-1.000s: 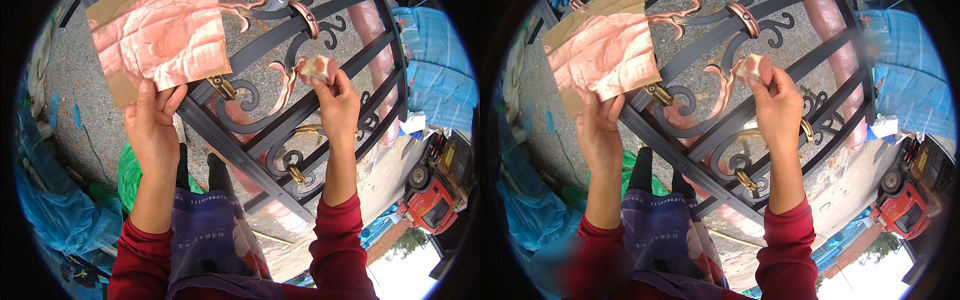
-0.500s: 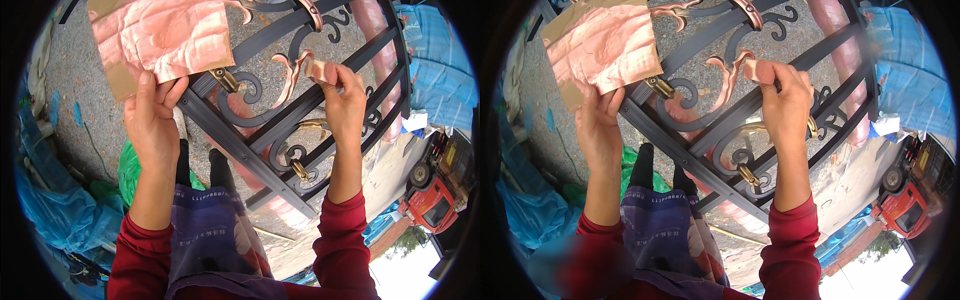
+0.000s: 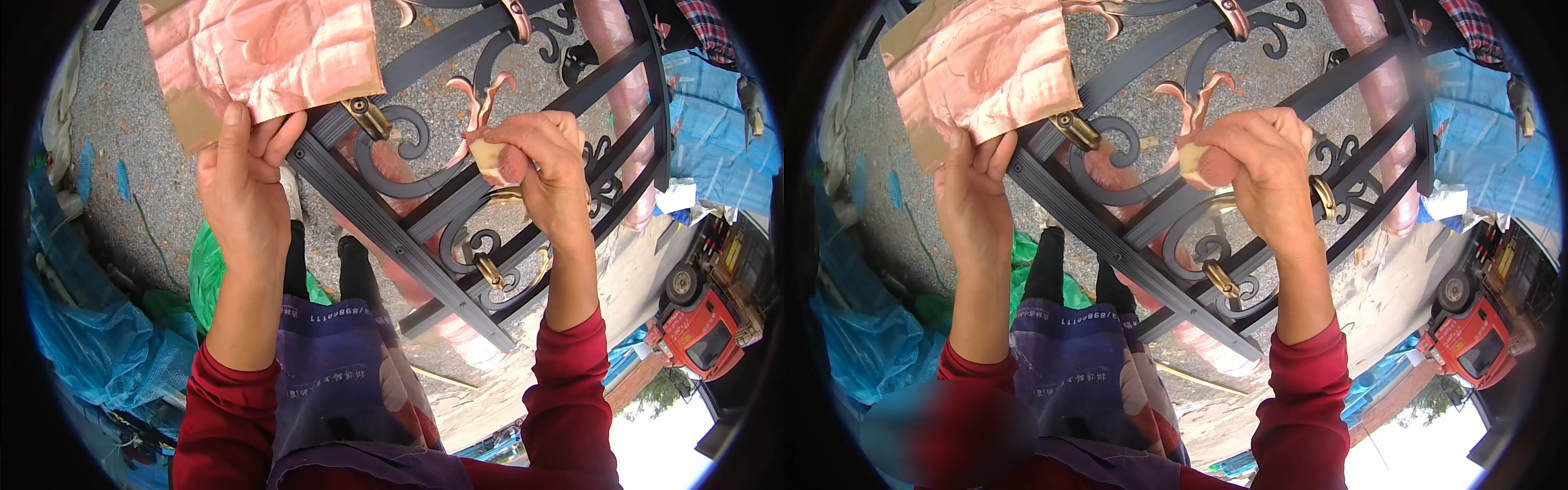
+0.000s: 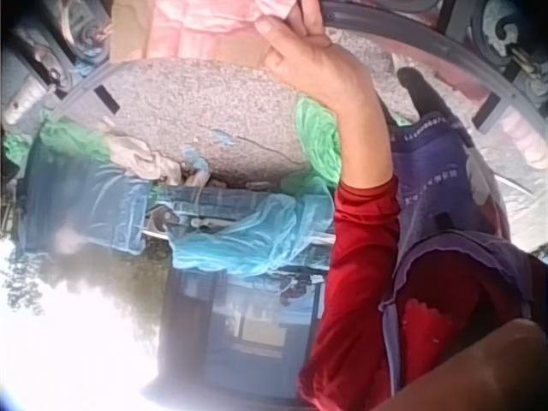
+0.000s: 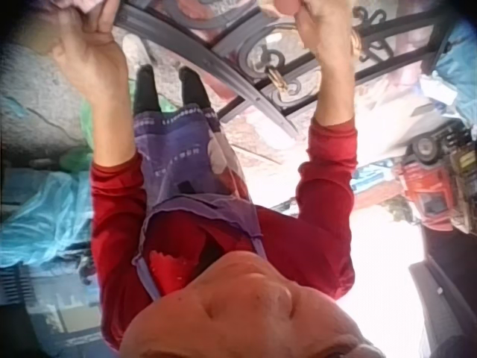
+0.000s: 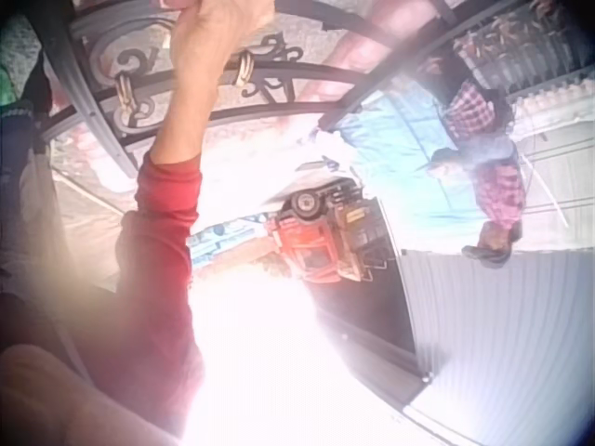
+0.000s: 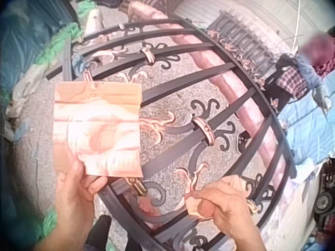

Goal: The person applies pink paint to a black metal gate using a small sponge. They hold a cardboard palette with pink paint in the left hand and repeatedly dab the sponge onto the gate's decorative scrollwork and horizontal bars.

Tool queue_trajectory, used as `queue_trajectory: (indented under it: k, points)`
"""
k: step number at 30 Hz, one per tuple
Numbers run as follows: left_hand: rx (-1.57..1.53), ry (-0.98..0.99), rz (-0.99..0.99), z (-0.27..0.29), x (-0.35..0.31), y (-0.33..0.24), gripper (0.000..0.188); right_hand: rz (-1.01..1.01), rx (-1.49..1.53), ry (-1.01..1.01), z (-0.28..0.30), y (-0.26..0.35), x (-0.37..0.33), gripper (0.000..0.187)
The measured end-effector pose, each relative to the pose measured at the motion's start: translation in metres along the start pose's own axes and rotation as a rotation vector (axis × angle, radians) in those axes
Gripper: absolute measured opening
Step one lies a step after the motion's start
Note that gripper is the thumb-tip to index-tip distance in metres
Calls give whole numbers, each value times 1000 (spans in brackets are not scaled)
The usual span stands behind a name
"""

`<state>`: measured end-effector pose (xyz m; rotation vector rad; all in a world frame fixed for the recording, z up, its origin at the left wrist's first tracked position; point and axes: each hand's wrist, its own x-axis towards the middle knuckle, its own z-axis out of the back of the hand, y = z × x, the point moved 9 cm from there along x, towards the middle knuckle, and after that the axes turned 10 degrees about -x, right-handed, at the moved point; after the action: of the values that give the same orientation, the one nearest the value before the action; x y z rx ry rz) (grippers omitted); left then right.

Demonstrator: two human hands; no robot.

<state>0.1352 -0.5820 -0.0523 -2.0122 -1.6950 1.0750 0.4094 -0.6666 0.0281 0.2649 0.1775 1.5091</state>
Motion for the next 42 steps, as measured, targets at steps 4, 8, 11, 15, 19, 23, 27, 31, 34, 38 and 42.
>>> queue_trajectory:
  k: [4, 8, 11, 15, 19, 23, 27, 31, 34, 38, 42]
  points:
    - [9, -9, -4, -4, -1, 0, 18, -63, -79, -71, 9, -12, 5, 28]
    - [-5, 36, -2, 0, 1, -1, 17, 65, -33, 69, 2, 27, 8, 28]
    - [-26, 36, -8, 2, 1, 1, 18, 65, -104, 89, -3, 29, 11, 30]
    - [-45, 66, -12, 0, 1, 0, 19, 24, -159, 43, 7, 21, 17, 29]
    - [-34, 69, 6, -1, 0, 0, 20, 145, -70, 150, -9, 44, 12, 30]
    - [-14, 30, 16, -3, -1, 0, 20, 101, -197, 32, 2, 29, 28, 31]
    - [-61, 15, 46, -1, -2, 0, 20, 119, -157, -21, 13, 38, 42, 33]
    - [-121, 15, 55, 0, -6, -6, 21, 123, -199, -73, 3, 34, 50, 32]
    - [-131, 23, 8, 5, -5, -23, 23, -5, -103, -140, 19, 24, 49, 28]
    - [-140, 28, -11, 18, 1, -36, 24, -188, 248, -46, 3, 35, 29, 28]
    - [-84, -34, -24, 20, -3, -41, 24, -354, 500, -45, -22, 51, 21, 27]
